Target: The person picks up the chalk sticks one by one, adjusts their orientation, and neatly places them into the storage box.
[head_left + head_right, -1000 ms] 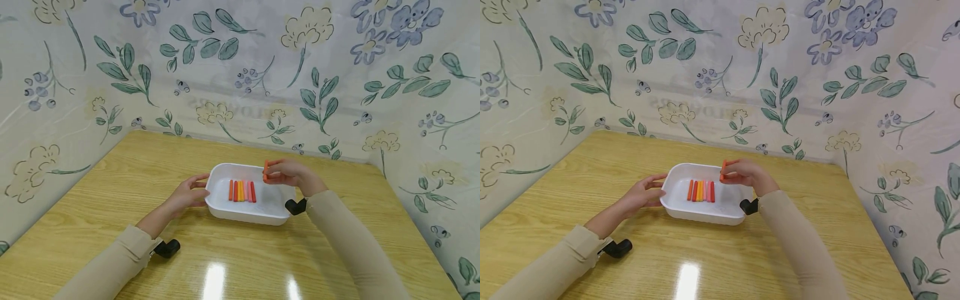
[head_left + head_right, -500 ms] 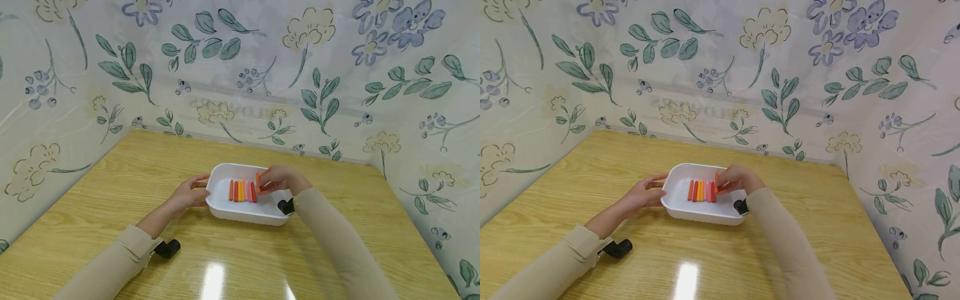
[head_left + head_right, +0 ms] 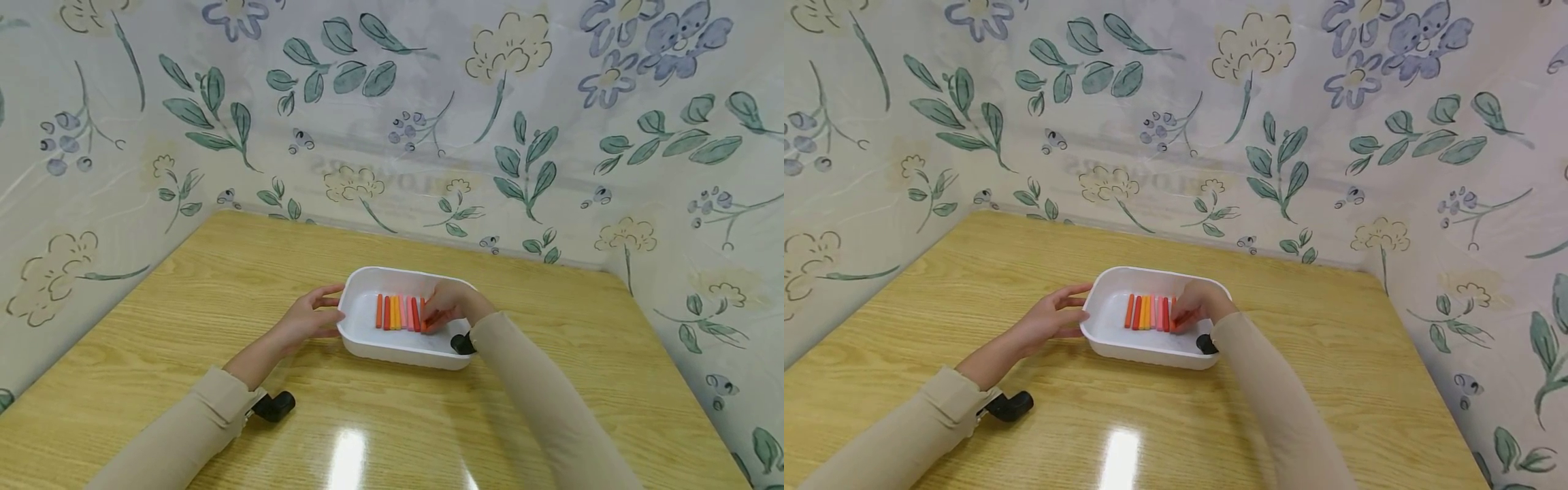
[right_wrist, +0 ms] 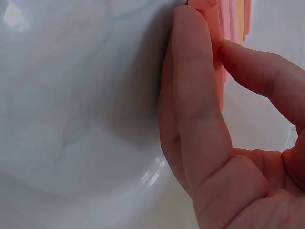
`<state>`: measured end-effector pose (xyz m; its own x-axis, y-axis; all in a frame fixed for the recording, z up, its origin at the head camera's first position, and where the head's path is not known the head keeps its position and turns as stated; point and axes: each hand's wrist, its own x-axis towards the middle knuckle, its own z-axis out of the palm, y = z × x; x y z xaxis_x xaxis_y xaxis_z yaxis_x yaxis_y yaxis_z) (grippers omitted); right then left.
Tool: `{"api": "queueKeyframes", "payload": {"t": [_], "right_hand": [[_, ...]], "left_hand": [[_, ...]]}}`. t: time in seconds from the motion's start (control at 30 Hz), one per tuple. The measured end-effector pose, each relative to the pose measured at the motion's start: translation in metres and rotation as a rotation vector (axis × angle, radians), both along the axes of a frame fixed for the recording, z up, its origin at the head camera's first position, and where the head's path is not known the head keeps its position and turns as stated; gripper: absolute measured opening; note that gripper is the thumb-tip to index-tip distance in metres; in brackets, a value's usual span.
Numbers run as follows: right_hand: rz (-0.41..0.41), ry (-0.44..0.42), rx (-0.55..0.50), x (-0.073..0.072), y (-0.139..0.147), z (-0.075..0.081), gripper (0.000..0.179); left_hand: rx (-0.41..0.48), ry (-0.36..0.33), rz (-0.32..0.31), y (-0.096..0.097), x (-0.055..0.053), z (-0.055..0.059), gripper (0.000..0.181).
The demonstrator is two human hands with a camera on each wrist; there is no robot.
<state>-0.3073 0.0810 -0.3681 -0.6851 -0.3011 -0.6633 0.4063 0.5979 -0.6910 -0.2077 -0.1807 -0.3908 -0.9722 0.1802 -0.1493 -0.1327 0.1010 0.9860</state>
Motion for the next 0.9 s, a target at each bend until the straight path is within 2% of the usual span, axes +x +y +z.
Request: {"api": "queueKeyframes", "payload": {"t": [0.27, 0.5, 0.7, 0.9], "right_hand": [[0.007, 0.033, 0.013, 0.000, 0.001, 0.000, 0.006], [0.042, 0.098, 0.023, 0.002, 0.006, 0.013, 0.021], [-0.016, 0.108, -0.054, 0.000, 0.012, 0.020, 0.028], [-0.090, 0.161, -0.164, -0.001, 0.015, 0.028, 0.033]], "left_hand": [[0.005, 0.004, -0.006, 0.002, -0.001, 0.001, 0.062], [0.004, 0.001, -0.003, 0.003, -0.001, 0.003, 0.062], [0.003, -0.009, 0.001, 0.004, -0.001, 0.004, 0.062], [0.013, -0.011, 0.005, 0.004, 0.000, 0.002, 0.063]]}}
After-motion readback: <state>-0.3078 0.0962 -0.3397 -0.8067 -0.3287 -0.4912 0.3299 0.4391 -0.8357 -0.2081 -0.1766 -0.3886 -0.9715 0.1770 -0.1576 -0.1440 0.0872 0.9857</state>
